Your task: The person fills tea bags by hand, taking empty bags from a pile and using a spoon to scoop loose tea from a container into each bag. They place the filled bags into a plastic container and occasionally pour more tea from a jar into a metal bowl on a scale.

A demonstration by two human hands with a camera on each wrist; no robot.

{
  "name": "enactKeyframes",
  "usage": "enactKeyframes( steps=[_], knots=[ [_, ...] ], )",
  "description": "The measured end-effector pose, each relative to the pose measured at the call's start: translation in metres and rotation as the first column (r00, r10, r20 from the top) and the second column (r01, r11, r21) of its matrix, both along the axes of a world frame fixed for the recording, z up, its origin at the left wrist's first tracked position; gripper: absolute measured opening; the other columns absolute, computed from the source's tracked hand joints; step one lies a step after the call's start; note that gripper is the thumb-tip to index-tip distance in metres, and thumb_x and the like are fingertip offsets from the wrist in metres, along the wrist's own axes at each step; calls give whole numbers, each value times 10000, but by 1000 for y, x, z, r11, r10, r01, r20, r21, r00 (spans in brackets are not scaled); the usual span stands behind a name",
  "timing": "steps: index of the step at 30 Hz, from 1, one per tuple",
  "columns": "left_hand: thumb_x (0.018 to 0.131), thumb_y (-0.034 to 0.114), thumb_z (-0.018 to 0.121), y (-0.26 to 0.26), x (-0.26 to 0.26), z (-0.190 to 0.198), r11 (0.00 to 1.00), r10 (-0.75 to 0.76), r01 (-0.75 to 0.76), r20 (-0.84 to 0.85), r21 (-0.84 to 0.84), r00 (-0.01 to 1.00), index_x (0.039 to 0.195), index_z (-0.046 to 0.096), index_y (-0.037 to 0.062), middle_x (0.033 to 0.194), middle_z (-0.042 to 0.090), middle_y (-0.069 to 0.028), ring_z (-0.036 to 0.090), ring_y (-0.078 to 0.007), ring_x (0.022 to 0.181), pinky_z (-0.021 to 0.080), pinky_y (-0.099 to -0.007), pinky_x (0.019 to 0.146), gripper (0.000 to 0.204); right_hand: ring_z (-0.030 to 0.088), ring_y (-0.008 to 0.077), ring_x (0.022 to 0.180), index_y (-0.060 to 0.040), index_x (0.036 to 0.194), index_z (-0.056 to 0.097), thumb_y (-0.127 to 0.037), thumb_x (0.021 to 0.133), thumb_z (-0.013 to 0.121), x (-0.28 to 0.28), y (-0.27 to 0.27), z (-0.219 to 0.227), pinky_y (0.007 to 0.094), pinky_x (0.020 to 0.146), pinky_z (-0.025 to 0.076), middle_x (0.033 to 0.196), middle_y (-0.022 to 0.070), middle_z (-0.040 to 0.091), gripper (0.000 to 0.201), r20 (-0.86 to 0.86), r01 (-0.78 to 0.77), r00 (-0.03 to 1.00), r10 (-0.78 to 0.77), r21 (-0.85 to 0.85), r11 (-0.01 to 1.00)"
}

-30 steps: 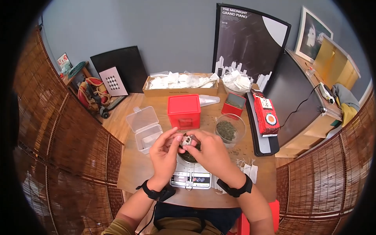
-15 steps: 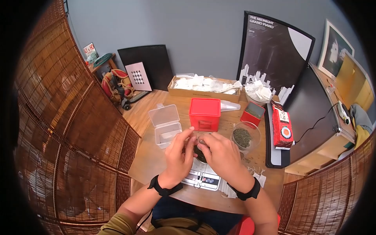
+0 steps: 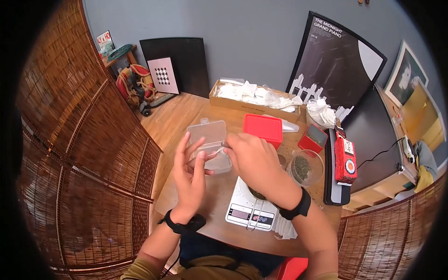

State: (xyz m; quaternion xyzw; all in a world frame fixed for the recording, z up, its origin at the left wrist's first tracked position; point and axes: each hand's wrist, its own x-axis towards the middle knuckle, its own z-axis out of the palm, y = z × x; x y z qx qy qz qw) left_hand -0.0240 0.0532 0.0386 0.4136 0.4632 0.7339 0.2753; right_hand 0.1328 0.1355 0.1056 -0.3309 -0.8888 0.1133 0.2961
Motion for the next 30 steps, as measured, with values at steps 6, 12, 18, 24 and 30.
enactKeyframes(
  steps=[6,12,18,24,30],
  knots=[
    [985,102,787,-4,-40,-48,972,-115,-39,-613,-233,781,1252,719,-44,1220,727,-185,728,-242,729,567,-358,626,311,741,489,854,26,1014,713,-158,1002,708,-32,32,-25,575,717,585,885,291,740,184,227,71,973,-48,-96,993],
    [1008,161,733,-8,-41,-64,928,-206,-93,-703,-361,680,1182,752,0,1141,741,-213,733,-473,925,590,-541,782,238,754,476,896,-6,1024,762,-193,994,720,-53,55,-57,570,776,604,922,276,760,194,436,126,899,-48,-152,980],
    [1018,80,677,-8,-42,-67,948,-156,-111,-735,-300,660,1105,766,-6,1017,749,-220,724,-474,871,580,-542,759,150,775,463,859,-10,941,763,-164,967,700,-59,64,-78,553,748,620,874,267,763,168,496,115,865,-76,-50,992],
    [1009,68,679,-12,-40,-67,959,-134,-100,-736,-264,664,1080,776,-12,974,754,-230,731,-463,868,587,-535,760,144,782,447,835,-23,903,776,-107,896,680,-58,54,-65,547,719,623,891,265,769,129,498,91,863,-86,14,996],
    [999,62,689,-15,-37,-69,951,-165,-95,-745,-294,647,1140,766,-29,1060,760,-252,736,-476,929,597,-534,820,185,789,428,843,-29,919,790,-168,911,738,-61,54,-77,527,732,633,899,236,781,149,494,95,865,-85,4,995]
  ],
)
